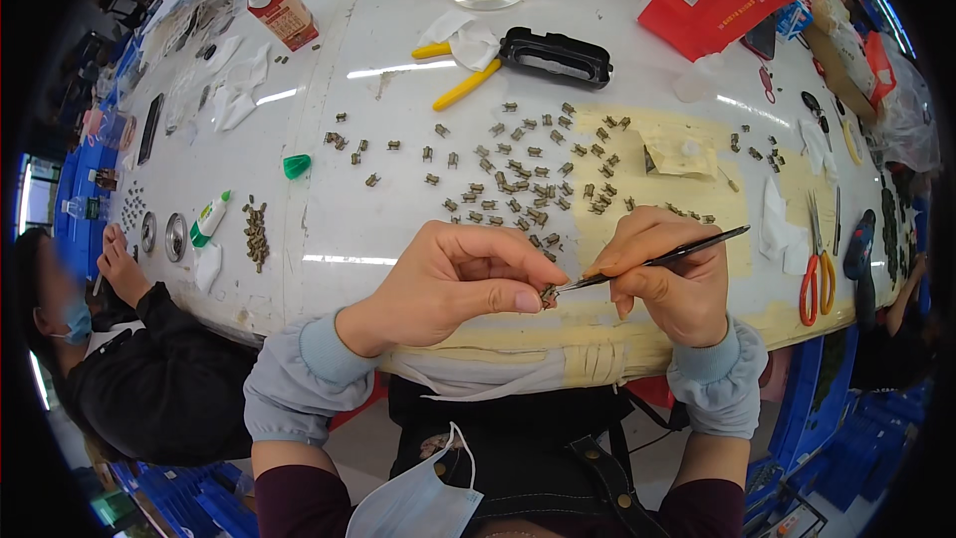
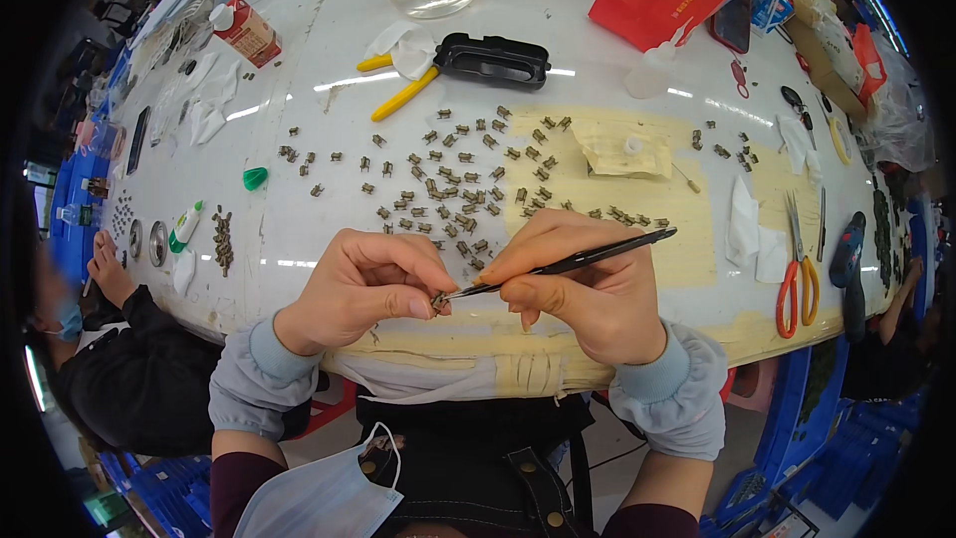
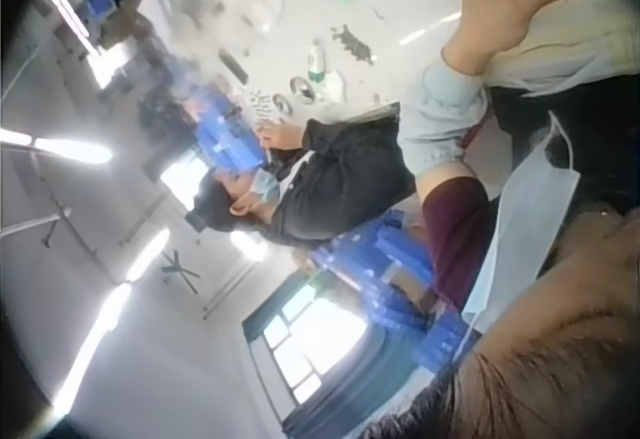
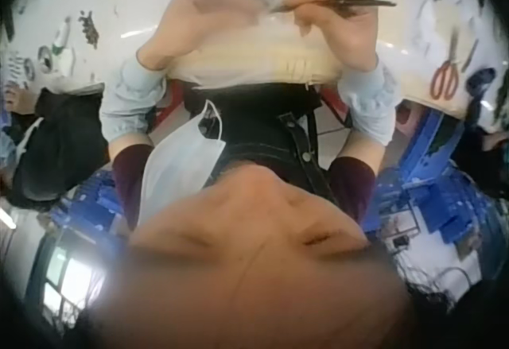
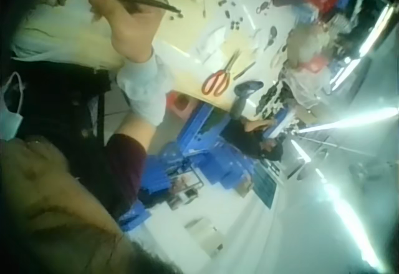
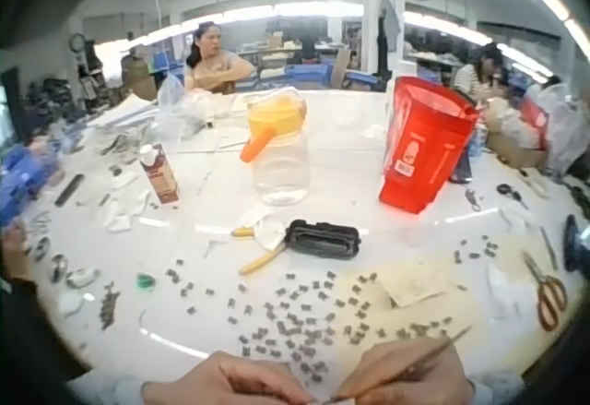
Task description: The person holds miniature model pieces by hand and attaches small components onto them using tweezers.
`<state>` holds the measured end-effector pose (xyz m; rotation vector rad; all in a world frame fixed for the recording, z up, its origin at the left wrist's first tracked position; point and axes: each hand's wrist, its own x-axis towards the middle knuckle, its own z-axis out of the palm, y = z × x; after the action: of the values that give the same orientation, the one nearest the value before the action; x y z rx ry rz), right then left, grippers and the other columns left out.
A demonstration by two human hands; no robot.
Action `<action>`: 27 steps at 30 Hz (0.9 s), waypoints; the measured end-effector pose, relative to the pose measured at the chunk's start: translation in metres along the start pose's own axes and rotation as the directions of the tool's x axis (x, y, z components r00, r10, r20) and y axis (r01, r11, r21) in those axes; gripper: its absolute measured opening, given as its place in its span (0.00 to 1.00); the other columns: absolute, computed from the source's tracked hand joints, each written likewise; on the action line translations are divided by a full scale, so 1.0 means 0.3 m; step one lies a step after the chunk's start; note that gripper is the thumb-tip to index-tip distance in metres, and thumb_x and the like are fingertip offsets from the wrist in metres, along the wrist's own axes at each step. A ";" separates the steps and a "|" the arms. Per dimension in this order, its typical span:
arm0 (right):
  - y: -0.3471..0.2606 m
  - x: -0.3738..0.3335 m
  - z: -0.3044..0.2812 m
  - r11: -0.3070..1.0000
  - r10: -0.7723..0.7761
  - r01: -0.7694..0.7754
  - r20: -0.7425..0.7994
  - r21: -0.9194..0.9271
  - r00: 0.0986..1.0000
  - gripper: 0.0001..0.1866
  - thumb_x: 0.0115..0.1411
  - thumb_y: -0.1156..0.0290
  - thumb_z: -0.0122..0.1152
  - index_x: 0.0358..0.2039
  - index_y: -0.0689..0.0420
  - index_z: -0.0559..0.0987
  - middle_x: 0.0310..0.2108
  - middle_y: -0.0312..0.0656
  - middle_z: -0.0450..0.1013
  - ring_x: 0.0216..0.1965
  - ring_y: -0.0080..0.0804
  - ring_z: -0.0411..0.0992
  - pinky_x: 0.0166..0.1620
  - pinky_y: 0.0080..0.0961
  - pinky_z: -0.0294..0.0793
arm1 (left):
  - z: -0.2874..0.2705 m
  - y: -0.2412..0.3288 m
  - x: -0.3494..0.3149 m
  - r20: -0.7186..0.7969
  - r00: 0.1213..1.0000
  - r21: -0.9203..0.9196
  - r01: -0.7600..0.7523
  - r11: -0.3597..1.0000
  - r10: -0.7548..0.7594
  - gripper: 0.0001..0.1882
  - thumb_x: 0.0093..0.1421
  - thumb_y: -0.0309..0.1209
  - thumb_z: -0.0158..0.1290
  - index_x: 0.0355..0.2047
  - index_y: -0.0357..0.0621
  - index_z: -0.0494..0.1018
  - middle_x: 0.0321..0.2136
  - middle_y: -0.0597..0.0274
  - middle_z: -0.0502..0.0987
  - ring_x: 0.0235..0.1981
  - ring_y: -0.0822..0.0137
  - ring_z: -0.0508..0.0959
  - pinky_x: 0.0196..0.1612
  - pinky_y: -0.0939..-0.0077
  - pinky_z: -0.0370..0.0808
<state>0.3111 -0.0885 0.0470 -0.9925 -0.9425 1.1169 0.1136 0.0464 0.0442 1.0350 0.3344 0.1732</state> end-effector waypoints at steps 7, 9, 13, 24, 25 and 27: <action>-0.002 0.000 0.000 1.000 -0.010 0.010 0.012 -0.005 1.000 0.07 0.52 0.83 0.63 0.33 0.68 0.82 0.30 0.47 0.75 0.23 0.25 0.72 0.25 0.16 0.72 | -0.001 0.000 0.000 0.002 1.000 0.013 0.000 1.000 0.000 0.10 0.53 0.15 0.58 0.38 0.32 0.77 0.32 0.56 0.76 0.34 0.70 0.77 0.41 0.80 0.74; -0.001 -0.001 -0.001 1.000 -0.014 0.014 0.014 -0.007 1.000 0.07 0.52 0.83 0.63 0.33 0.67 0.82 0.30 0.47 0.75 0.23 0.24 0.72 0.25 0.16 0.72 | -0.003 -0.002 0.000 0.007 1.000 0.018 -0.004 1.000 0.004 0.10 0.53 0.15 0.58 0.38 0.32 0.77 0.32 0.56 0.76 0.35 0.70 0.77 0.41 0.80 0.74; 0.000 0.000 -0.004 1.000 -0.023 0.023 0.023 -0.016 0.999 0.07 0.52 0.83 0.64 0.33 0.67 0.82 0.30 0.47 0.75 0.23 0.24 0.72 0.25 0.16 0.72 | -0.003 -0.001 0.000 0.002 1.000 0.019 0.002 1.000 -0.002 0.10 0.53 0.15 0.58 0.38 0.32 0.77 0.33 0.56 0.76 0.35 0.70 0.78 0.41 0.80 0.74; 0.006 -0.002 -0.003 0.999 -0.032 0.032 0.002 -0.006 0.999 0.07 0.53 0.80 0.64 0.34 0.68 0.81 0.30 0.46 0.73 0.24 0.24 0.71 0.25 0.15 0.71 | -0.003 0.002 -0.002 0.008 1.000 0.008 -0.022 1.000 0.022 0.10 0.54 0.15 0.58 0.38 0.32 0.77 0.33 0.55 0.76 0.35 0.70 0.78 0.42 0.79 0.75; 0.003 -0.002 -0.003 1.000 -0.027 0.027 0.001 -0.016 1.000 0.07 0.53 0.81 0.63 0.34 0.68 0.81 0.30 0.46 0.73 0.23 0.24 0.71 0.25 0.15 0.71 | -0.003 0.002 -0.002 0.007 1.000 0.007 -0.023 1.000 0.023 0.10 0.54 0.15 0.58 0.38 0.32 0.77 0.33 0.55 0.76 0.35 0.70 0.78 0.42 0.79 0.75; 0.000 -0.003 -0.002 0.999 -0.021 0.021 0.000 -0.026 1.000 0.07 0.53 0.81 0.63 0.34 0.68 0.81 0.29 0.46 0.73 0.23 0.24 0.71 0.24 0.15 0.71 | -0.002 0.003 -0.002 0.010 1.000 0.021 -0.023 1.000 0.022 0.10 0.54 0.15 0.57 0.38 0.31 0.77 0.33 0.55 0.76 0.35 0.70 0.77 0.42 0.79 0.75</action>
<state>0.3116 -0.0894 0.0467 -1.0010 -0.9675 1.0896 0.1129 0.0471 0.0448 1.0601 0.3165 0.1854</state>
